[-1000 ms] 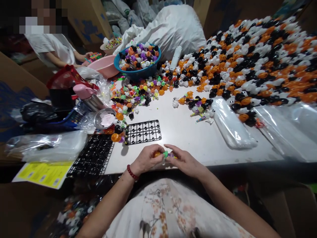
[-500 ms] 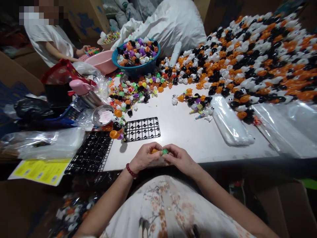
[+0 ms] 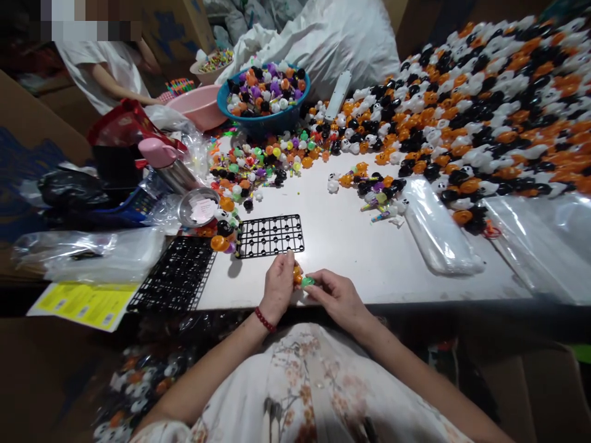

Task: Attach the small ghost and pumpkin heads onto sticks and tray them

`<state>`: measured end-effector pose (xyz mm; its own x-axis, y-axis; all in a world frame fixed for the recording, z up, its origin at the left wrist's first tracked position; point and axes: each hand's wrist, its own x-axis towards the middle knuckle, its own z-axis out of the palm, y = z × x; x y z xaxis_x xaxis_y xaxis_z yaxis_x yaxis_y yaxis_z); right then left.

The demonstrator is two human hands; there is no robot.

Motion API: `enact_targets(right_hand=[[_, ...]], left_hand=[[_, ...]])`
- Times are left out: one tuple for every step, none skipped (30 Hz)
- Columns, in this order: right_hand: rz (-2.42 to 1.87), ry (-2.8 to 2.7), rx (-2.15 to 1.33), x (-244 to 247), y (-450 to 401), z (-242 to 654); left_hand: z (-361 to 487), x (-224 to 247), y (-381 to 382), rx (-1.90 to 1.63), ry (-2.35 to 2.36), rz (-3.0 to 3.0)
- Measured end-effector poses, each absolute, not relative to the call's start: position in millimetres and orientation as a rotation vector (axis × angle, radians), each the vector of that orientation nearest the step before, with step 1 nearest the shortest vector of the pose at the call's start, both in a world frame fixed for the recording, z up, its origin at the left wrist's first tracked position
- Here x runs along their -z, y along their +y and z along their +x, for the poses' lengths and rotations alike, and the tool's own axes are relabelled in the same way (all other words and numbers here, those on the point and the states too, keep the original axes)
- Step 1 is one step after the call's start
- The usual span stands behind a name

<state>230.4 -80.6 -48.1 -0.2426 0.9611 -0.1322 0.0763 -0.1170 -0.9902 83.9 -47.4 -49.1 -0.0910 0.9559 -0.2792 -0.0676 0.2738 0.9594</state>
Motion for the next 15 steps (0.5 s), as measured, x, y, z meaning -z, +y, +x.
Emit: enact_targets(right_hand=[[-1.234, -1.364, -1.462, 49.9, -80.9, 229.4], [-1.249, -1.352, -1.460, 51.3, -81.2, 228.5], [-1.263, -1.341, -1.457, 52.1, -81.5, 227.9], [-1.274, -1.335, -1.456, 52.4, -81.8, 227.6], [-1.282, -1.334, -1.455, 52.5, -81.9, 227.6], [-1.288, -1.343, -1.452, 52.4, -82.1, 228.0], [-1.295, -1.362, -1.442, 52.4, -82.2, 228.6], [-1.301, -1.386, -1.429, 52.6, -82.2, 229.4], [-1.305, -1.412, -1.415, 53.0, -82.3, 230.2], [-1.307, -1.433, -1.404, 53.6, -82.4, 231.0], [-1.305, -1.444, -1.397, 54.3, -82.5, 231.7], [-1.301, -1.447, -1.397, 55.1, -82.7, 232.2], [-1.295, -1.441, -1.403, 55.7, -82.9, 232.5], [-1.290, -1.431, -1.412, 56.2, -83.1, 232.6], [-1.287, -1.420, -1.421, 56.5, -83.4, 232.6]], left_hand=[[84.5, 49.8, -48.1, -1.100, 1.376, 0.939], [85.1, 50.6, -48.8, -1.104, 1.391, 0.966], [85.5, 51.3, -49.4, -1.106, 1.405, 0.989], [85.9, 51.8, -49.9, -1.108, 1.416, 1.008], [86.2, 52.1, -50.5, -1.110, 1.424, 1.027], [86.3, 52.2, -51.1, -1.113, 1.429, 1.042], [86.4, 52.1, -51.7, -1.117, 1.431, 1.059], [86.4, 51.9, -52.3, -1.121, 1.433, 1.080], [86.3, 51.7, -52.9, -1.127, 1.434, 1.106], [86.3, 51.3, -53.4, -1.133, 1.437, 1.134], [86.2, 50.9, -53.8, -1.140, 1.442, 1.161], [86.1, 50.5, -54.1, -1.144, 1.447, 1.185], [86.1, 50.2, -54.2, -1.143, 1.452, 1.206], [86.0, 50.1, -54.1, -1.139, 1.458, 1.224], [86.1, 50.2, -53.9, -1.130, 1.467, 1.242]])
